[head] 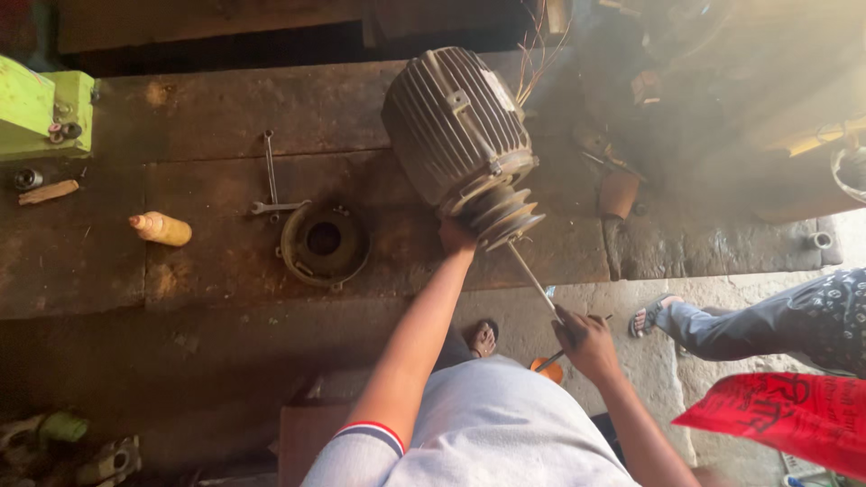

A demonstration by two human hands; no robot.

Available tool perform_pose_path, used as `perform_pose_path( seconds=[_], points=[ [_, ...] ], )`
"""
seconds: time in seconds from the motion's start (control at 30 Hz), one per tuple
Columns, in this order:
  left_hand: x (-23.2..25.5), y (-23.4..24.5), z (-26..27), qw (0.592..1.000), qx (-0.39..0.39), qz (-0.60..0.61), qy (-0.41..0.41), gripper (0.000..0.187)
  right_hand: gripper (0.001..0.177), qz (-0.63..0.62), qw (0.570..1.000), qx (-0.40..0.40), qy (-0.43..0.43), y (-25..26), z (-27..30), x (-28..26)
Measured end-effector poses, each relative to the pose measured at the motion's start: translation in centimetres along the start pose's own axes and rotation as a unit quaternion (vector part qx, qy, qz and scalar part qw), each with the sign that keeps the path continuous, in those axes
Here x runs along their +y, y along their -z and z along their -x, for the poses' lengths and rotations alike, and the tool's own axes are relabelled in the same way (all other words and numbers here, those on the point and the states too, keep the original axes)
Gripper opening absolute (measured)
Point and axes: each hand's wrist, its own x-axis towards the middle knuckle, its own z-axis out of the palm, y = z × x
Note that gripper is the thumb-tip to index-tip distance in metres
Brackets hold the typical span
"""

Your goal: The person uses a T-handle wrench to loosen a nut on the shaft of an electric motor. After removing the nut, they detach a pulley from the shaft and place it on the workbench.

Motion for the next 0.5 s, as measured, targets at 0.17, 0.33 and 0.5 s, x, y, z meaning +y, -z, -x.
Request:
perform_pose_path(
  seconds=[0.17,0.33,0.5],
  points=[
    [1.3,0.0,-0.5,0.991,-0.004,0.137,-0.006,0.04,0.04,0.0,0.998,0.048,0.038,-0.5,-1.1,0.0],
    [0.9,0.3,-0.3,0.999,-0.035,0.029,0.008,0.02,0.038,-0.021,0.998,0.042,0.03,-1.5,-1.0,1.0],
    [1.6,0.5,-0.3,0.92,-0.118,0.316,0.199,0.019,0.037,-0.061,0.996,0.057,0.04,-2.0,-1.2,1.8]
  ],
)
